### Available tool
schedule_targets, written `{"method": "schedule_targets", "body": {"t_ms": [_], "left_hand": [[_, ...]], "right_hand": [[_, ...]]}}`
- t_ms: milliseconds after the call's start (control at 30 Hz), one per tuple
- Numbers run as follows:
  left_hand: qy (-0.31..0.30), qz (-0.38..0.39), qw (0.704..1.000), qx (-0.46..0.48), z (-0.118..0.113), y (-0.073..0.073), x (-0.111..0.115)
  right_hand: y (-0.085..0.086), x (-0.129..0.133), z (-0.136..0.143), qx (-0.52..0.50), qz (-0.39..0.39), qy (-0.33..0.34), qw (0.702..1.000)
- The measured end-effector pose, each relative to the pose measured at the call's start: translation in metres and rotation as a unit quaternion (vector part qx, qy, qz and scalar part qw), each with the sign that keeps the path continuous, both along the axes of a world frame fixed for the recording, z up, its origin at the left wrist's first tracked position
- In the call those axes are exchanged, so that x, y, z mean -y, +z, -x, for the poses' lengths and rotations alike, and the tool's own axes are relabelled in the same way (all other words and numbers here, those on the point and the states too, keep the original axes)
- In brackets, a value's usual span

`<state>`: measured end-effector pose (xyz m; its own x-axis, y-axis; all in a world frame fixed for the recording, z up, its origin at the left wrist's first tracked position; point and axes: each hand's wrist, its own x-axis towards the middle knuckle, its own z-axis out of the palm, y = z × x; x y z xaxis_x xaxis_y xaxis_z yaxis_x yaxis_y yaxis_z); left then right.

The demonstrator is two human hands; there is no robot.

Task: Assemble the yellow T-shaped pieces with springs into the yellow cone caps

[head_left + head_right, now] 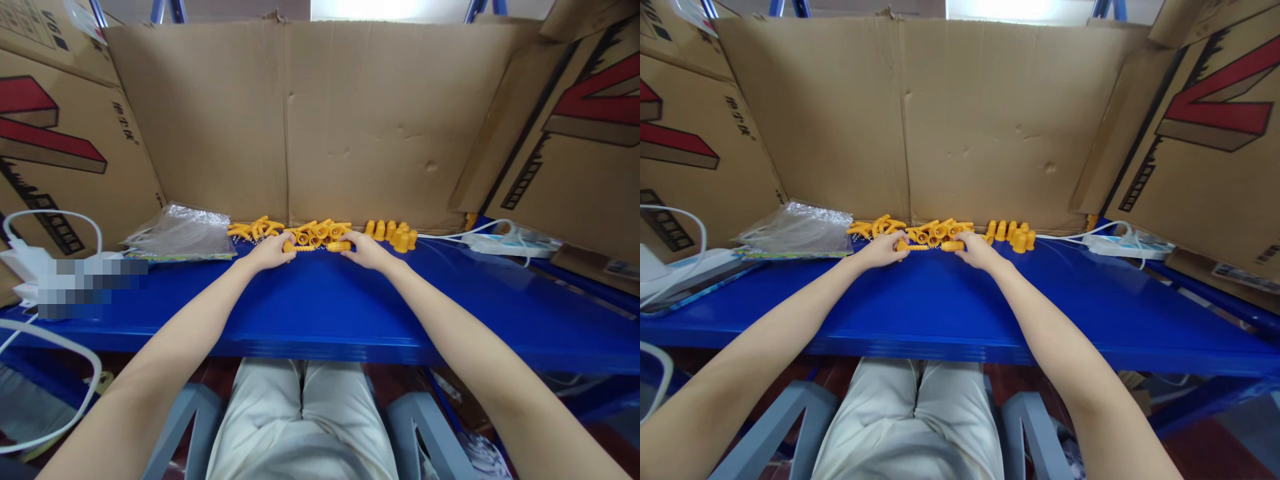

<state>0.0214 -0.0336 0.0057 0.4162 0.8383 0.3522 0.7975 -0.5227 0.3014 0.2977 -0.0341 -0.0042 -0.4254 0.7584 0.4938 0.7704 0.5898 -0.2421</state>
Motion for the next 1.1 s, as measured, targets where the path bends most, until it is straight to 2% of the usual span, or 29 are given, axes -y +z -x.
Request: {"method": "schedule_targets", "body": {"t_ms": [233,367,500,600,767,900,1100], "left_hand": [[-0.031,-0.011,0.999,0.009,-0.01,0.0,0.009],[-0.033,-0.008,0.999,0.018,-0.01,-0.001,0.01],[-0.035,-0.001,0.999,0.015,-0.008,-0.002,0.006],[-0.023,0.001,1.0,0.018,-0.007,-0.001,0.004],[-0.021,0.006,0.999,0.032,-0.006,0.0,0.005],[-0.017,0.0,0.999,0.043,-0.006,0.0,0.005],[-0.029,0.006,0.997,0.075,-0.009,0.0,0.008]], "right_hand": [[-0.01,-0.002,0.015,-0.034,-0.036,0.102,0.994],[-0.014,-0.006,0.014,-0.069,-0.031,0.113,0.991],[-0.018,-0.01,0.011,-0.12,0.05,0.104,0.986],[-0.018,-0.011,0.008,-0.184,0.141,0.116,0.966],[-0.007,0.0,0.005,-0.27,0.227,0.12,0.928],[0.003,0.011,0.007,-0.277,0.293,0.118,0.907],[0.006,0.017,0.017,-0.301,0.353,0.05,0.884]]}}
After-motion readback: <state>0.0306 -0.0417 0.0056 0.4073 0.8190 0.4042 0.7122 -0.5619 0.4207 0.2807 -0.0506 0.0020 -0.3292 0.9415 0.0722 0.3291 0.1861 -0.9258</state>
